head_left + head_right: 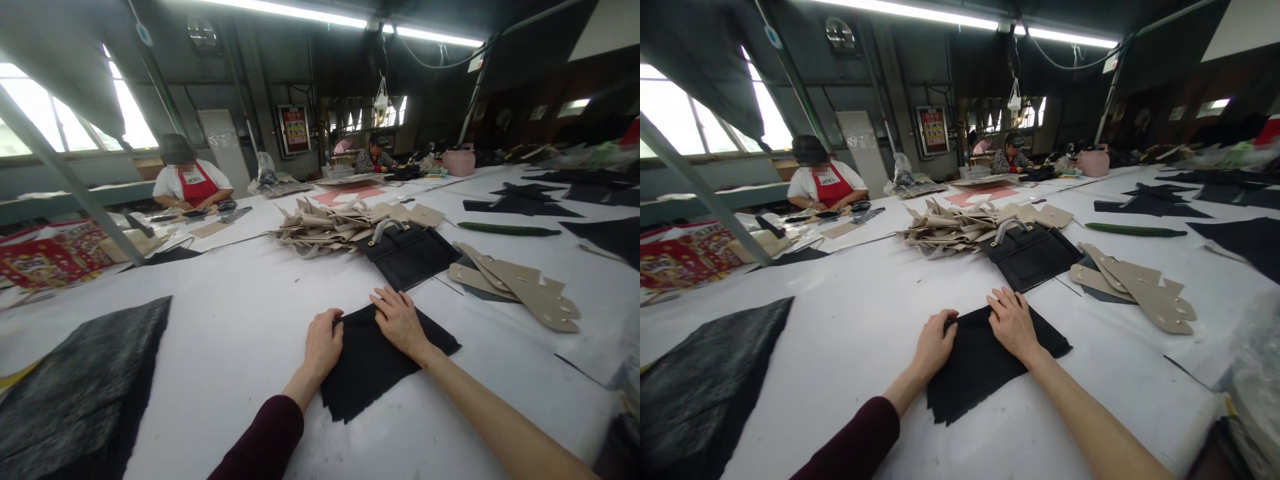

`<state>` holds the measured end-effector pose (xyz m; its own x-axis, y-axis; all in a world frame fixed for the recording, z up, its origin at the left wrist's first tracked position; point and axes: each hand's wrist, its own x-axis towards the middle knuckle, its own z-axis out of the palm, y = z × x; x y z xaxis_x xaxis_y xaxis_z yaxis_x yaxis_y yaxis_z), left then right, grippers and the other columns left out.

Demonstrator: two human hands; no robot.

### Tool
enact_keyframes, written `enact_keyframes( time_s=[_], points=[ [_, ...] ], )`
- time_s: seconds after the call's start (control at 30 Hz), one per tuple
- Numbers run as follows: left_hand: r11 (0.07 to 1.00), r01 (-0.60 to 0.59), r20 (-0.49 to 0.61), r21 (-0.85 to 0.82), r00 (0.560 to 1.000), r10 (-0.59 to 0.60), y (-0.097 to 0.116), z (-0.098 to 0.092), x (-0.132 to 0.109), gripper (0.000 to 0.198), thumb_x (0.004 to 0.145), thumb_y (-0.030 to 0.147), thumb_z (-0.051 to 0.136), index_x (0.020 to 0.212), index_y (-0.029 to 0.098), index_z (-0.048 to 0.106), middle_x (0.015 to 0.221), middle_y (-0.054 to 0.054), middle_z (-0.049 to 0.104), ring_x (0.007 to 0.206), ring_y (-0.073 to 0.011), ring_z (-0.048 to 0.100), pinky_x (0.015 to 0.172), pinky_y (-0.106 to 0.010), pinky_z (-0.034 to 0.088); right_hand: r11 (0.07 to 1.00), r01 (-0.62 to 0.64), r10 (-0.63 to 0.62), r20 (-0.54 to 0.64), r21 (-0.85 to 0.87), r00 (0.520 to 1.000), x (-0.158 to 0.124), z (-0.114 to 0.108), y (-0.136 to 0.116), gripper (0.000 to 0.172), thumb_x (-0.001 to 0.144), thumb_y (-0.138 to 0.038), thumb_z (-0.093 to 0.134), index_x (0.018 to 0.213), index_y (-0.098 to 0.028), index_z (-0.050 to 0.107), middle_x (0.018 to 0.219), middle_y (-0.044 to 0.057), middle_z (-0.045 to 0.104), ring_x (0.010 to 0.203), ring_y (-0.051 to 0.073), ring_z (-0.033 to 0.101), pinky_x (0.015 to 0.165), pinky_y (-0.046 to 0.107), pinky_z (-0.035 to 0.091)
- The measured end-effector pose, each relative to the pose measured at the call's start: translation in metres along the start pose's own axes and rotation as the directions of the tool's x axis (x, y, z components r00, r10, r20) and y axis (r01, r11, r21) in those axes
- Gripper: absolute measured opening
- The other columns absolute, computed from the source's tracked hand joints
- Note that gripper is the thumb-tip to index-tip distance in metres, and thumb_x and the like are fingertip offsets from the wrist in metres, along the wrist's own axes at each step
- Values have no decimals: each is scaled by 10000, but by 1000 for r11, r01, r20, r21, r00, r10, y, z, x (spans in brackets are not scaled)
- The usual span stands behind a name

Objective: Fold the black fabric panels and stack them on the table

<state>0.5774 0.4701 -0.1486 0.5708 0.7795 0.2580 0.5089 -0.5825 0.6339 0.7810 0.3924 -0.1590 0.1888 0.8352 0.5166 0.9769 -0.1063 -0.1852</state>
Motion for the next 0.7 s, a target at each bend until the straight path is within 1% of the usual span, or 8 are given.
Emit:
enact_keyframes(
  time_s=[0.1,0.2,0.27,0.4,0.5,0.6,0.67,0.7],
  points=[
    [1000,-6,-5,-31,1000,6,-2,-2,2,197,952,204,490,1085,228,633,1093,-21,679,1065,-184,589,968,-310,425,1000,-20,20,-37,11,999,1,0,2,319,923,-258,451,1162,-251,662,1274,41,636,1298,259,462,1123,521,163],
    [999,15,-6,-48,1000,-15,-1,-5,4,174,948,216,493,998,218,659,1025,-29,688,994,-193,615,917,-313,455,998,-60,61,-72,16,996,11,-8,6,302,936,-275,426,1090,-247,684,1196,44,676,1206,265,545,1079,547,205],
    [998,28,-7,-57,1000,-29,1,-6,5,158,923,197,516,972,212,666,995,-34,689,963,-200,622,892,-319,466,999,-54,54,-87,6,995,18,-14,1,309,957,-267,402,1067,-234,689,1171,51,687,1195,263,554,1079,547,203],
    [996,12,3,-87,1000,-12,6,-3,5,183,889,155,536,991,215,676,1003,-36,692,967,-204,621,917,-334,462,997,77,-78,-52,-29,996,25,-19,-24,303,1003,-294,394,1069,-227,682,1167,49,688,1269,231,499,1141,478,150],
    [995,1,6,-98,1000,-1,5,0,5,239,874,136,538,1051,217,677,1060,-44,689,1032,-217,605,984,-367,437,987,159,-160,-19,-37,987,22,-10,-38,302,1002,-297,401,1070,-223,686,1189,76,680,1286,254,486,1135,482,183],
    [997,26,5,-77,1000,-26,3,0,5,278,876,142,521,1096,197,681,1098,-65,689,1055,-226,599,1008,-385,439,982,184,-183,-45,30,982,16,0,-32,393,993,-290,340,1005,-209,724,1158,145,686,1173,313,572,1037,543,291],
    [998,45,16,-48,999,-45,1,-1,6,288,883,134,490,1070,182,703,1094,-73,696,1048,-212,608,1002,-354,457,976,182,-170,-105,118,980,14,7,-21,539,1003,-329,243,886,-212,756,1121,195,689,1076,336,621,962,586,319],
    [998,51,23,-31,998,-51,0,-2,7,299,888,133,481,1077,181,707,1103,-71,698,1051,-201,610,1002,-331,462,969,172,-146,-149,176,978,15,11,-16,585,1006,-365,222,833,-233,764,1094,193,698,1058,326,632,944,579,327]
  ],
)
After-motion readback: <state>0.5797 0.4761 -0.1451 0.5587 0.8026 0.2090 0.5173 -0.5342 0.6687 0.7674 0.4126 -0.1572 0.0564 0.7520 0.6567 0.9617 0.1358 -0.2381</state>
